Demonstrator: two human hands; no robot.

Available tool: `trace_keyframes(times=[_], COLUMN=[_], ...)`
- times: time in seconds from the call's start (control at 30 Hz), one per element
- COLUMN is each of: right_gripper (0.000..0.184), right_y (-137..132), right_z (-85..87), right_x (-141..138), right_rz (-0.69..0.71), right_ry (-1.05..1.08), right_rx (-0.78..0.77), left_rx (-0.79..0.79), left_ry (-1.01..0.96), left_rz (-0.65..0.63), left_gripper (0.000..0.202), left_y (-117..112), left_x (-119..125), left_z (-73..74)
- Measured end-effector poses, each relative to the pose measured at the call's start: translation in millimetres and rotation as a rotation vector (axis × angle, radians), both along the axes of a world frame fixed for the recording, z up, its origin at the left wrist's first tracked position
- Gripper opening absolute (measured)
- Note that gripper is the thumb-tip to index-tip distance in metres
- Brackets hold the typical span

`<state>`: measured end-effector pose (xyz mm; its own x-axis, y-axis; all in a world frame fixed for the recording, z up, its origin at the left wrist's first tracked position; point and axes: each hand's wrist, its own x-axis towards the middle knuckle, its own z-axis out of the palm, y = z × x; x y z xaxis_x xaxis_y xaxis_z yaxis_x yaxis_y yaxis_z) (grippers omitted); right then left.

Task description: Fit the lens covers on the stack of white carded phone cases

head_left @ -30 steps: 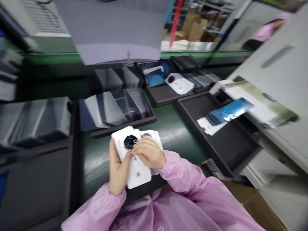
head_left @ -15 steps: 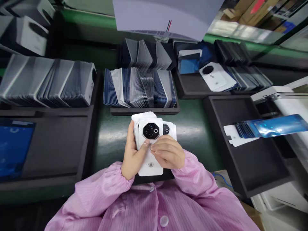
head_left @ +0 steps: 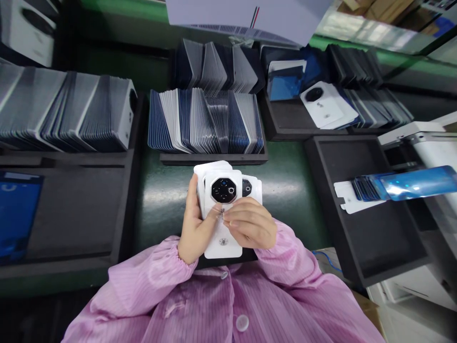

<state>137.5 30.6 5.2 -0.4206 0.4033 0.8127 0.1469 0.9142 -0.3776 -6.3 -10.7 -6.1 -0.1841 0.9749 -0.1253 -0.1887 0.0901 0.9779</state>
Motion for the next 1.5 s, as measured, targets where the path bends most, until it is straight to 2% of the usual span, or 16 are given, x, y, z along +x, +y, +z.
trace_keyframes(times=[0.73,0.97,1.03,1.1,1.17,1.23,1.33,1.4,1.5], right_gripper=[0.023,0.034,0.039,0.051,0.071,0.073,0.05,0.041,0.045], right_y=[-1,-1,0,2,5,8,16,23,34], right_z=[0.4,-1.0,-0.1,1.5,3.4,4.8,4.8,3.2,-1.3], right_x=[1,1,1,2,3,4,11,24,51], right_rz=[-0.002,-0.001,-0.093,-0.291,-0.433,-0.408,-0.292,-0.286,-0.369], right_ry=[-0.01,-0.003,-0.014,-0.028,-0.076,-0.129,-0.057,0.138,0.512], right_rx=[0.002,0.005,-0.007,-0.113,-0.336,-0.573,-0.778,-0.849,-0.851], left_rx=[0.101,0.086,0.053,0.019,-0.004,-0.028,-0.051,-0.044,-0.028], left_ry=[0.031,0.04,0.025,-0.016,-0.075,-0.125,-0.149,-0.145,-0.137], left_rz=[0.001,0.018,0.028,0.03,0.018,0.004,0.018,0.035,0.044], left_gripper=[0.08,0.079,0.079,0.081,0.083,0.084,0.077,0.074,0.074], left_y=[-4,-4,-4,-4,-4,-4,-4,-2,0], left_x=[-1,0,1,2,3,5,6,5,1], left_z=[-3.4,-1.1,0.1,1.3,2.2,2.5,1.7,0.8,1.1])
